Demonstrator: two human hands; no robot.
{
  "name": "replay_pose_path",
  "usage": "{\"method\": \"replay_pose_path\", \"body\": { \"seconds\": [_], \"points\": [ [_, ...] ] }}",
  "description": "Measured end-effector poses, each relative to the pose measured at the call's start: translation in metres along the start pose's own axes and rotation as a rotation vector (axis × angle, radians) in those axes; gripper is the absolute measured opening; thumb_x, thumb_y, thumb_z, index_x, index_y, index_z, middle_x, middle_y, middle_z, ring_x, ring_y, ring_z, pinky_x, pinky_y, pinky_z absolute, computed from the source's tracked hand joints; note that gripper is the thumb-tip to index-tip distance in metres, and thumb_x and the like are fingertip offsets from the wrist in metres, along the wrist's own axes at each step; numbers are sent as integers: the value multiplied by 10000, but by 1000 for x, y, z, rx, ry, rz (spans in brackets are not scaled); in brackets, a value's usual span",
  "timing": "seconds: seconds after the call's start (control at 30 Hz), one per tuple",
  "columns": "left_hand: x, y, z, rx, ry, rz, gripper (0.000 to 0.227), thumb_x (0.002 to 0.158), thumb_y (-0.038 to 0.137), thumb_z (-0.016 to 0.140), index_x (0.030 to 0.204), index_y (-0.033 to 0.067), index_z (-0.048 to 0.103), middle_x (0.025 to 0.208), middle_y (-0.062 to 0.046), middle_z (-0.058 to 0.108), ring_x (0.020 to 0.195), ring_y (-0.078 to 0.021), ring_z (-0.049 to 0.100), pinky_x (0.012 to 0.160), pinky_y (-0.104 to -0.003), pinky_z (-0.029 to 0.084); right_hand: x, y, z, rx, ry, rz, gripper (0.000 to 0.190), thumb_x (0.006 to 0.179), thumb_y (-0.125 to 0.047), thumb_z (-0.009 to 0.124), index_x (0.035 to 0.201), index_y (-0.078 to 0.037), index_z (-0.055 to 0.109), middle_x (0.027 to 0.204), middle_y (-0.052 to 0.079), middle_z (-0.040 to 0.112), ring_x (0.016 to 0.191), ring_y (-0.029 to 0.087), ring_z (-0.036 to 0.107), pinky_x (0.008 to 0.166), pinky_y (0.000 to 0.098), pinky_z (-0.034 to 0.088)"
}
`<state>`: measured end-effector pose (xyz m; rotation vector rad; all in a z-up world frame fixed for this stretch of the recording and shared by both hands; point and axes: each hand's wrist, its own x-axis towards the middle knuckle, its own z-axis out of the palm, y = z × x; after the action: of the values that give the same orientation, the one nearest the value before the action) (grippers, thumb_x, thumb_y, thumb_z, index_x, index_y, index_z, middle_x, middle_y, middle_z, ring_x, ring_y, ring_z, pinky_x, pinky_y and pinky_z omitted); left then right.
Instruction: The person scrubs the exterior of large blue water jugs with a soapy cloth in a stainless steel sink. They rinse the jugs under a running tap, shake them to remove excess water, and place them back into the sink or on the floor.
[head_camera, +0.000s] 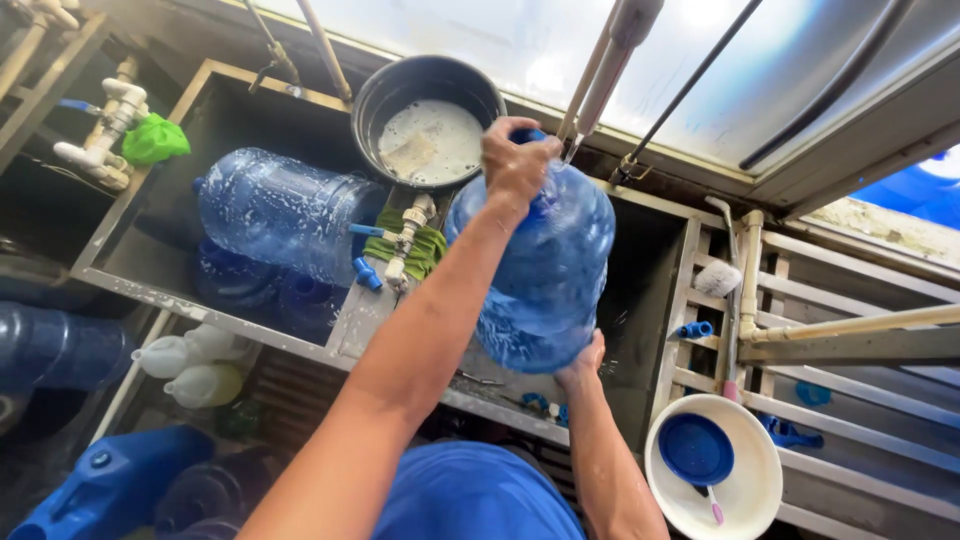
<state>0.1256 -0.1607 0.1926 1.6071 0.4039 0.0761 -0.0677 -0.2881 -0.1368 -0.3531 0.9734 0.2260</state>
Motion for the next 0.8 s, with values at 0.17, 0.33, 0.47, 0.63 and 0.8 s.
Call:
{"method": "replay_pose_path", "body": {
  "seconds": [0.17,0.33,0.47,0.63,0.8],
  "points": [
    [-6,14,-29,-103,-383,336,234,538,161,820,761,192,758,803,-24,709,852,-147,697,828,-306,542,-8,-16,10,-5,-18,-12,535,948,-526,561,1211,-77,687,1276,145,661,1172,381,624,1090,566,460],
    [4,21,-45,-260,-341,199,311,690,-14,723,967,112,658,912,-85,689,827,-221,672,676,-331,617,-7,-26,42,-14,-54,-22,548,942,-536,560,1212,-75,687,1268,148,663,1164,379,628,1081,563,467],
    [2,34,-57,-276,-319,240,310,609,34,779,857,123,616,798,-53,658,695,-181,633,594,-334,553,-12,-39,46,-25,-96,-37,561,936,-546,560,1212,-74,687,1261,150,665,1156,378,632,1072,560,473],
    [4,38,-76,-358,-677,401,308,646,170,846,915,210,702,852,-12,715,869,-209,674,833,-414,573,-14,-39,67,-23,-126,-47,575,930,-556,559,1213,-72,687,1254,152,667,1148,377,636,1063,557,480],
    [0,38,-87,-362,-343,237,314,554,27,770,756,155,566,747,-62,670,710,-206,644,652,-362,577,-23,-41,68,-30,-156,-73,592,922,-569,559,1214,-70,687,1244,155,669,1137,375,641,1051,553,489]
  ]
}}
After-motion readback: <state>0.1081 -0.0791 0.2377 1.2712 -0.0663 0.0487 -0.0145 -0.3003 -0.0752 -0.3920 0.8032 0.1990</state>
